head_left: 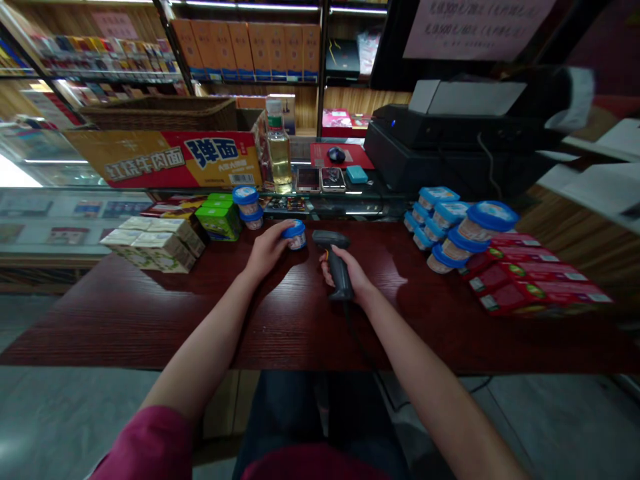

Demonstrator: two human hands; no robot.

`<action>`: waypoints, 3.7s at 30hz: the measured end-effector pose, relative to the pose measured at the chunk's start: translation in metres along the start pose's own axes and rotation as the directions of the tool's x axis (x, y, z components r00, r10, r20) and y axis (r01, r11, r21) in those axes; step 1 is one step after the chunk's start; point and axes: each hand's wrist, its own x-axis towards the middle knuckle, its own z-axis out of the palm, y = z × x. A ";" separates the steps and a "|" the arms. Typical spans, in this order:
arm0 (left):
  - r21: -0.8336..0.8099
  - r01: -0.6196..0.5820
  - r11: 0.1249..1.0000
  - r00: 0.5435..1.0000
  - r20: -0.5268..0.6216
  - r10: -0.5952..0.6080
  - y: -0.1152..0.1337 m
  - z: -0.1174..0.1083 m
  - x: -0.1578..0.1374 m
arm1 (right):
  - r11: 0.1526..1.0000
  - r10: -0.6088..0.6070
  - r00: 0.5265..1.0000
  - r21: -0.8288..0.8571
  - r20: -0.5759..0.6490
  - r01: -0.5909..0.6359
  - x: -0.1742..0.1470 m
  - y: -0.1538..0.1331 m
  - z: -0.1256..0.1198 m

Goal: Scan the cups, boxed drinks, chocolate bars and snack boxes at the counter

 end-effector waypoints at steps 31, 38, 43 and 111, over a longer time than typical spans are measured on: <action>0.357 0.088 0.930 0.951 -0.307 0.028 -0.036 -0.102 0.085 | 0.998 -0.017 0.997 0.064 0.069 0.012 0.011 -0.007 -0.003; 0.342 0.135 0.930 0.864 -0.500 0.059 -0.003 -0.078 0.059 | 0.994 -0.052 0.997 0.101 0.053 0.046 0.007 -0.011 0.001; 0.254 0.056 0.966 0.887 -0.457 0.069 0.044 0.012 0.037 | 0.971 -0.170 0.966 0.135 -0.193 0.198 -0.012 -0.008 -0.001; -0.083 0.245 0.966 0.931 -0.258 -0.258 -0.005 0.000 -0.016 | 0.928 -0.094 0.993 -0.367 -0.066 0.063 -0.011 -0.004 0.015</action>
